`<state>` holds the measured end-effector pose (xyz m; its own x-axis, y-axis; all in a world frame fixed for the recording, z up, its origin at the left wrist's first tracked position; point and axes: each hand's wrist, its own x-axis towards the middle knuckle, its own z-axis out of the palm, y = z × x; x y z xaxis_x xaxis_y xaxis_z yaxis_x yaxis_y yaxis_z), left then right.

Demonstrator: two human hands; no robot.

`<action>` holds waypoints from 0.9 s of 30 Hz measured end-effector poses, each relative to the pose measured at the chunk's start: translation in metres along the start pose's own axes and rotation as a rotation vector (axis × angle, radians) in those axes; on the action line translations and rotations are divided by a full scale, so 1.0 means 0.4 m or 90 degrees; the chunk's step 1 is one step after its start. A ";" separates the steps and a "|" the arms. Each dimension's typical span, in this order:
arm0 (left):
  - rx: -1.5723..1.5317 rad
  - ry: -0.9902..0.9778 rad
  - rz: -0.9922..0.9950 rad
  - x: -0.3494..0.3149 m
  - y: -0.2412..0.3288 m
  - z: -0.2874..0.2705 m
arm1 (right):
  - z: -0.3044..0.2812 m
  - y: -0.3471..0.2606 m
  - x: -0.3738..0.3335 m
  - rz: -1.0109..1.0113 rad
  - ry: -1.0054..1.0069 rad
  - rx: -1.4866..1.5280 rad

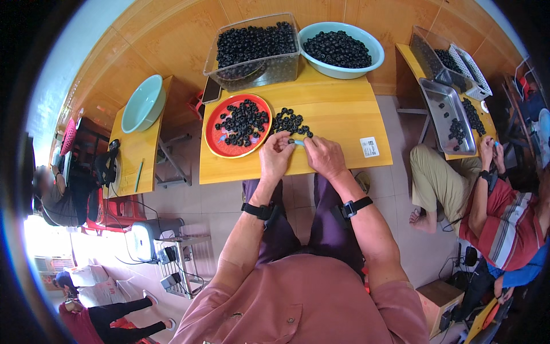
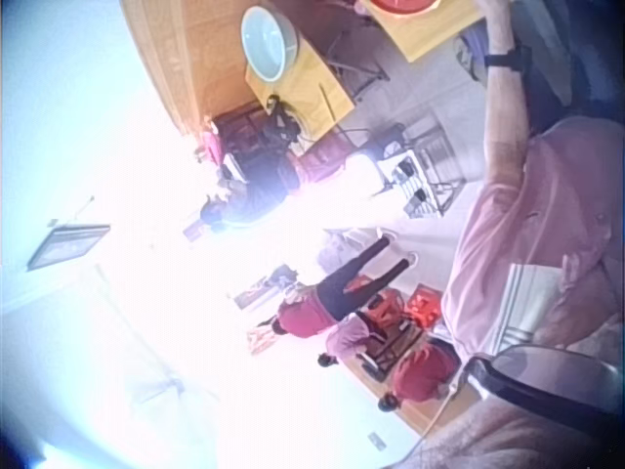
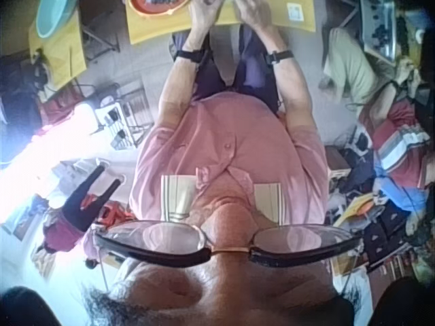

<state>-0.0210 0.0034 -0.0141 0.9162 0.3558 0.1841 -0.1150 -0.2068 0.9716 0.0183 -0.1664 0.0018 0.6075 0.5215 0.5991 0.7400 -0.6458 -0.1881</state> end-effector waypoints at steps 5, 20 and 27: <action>-0.102 -0.019 -0.024 0.006 -0.018 -0.003 | 0.005 -0.001 0.001 0.003 -0.002 0.011; -0.163 -0.029 -0.035 0.009 -0.016 -0.011 | 0.002 -0.003 0.006 0.003 0.001 0.017; -0.124 -0.051 -0.085 0.002 -0.010 -0.018 | 0.011 0.005 0.002 0.051 0.010 -0.005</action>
<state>-0.0227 0.0111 -0.0168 0.9548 0.2936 0.0471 -0.0554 0.0197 0.9983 0.0217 -0.1647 -0.0015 0.6607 0.4591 0.5939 0.6864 -0.6898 -0.2304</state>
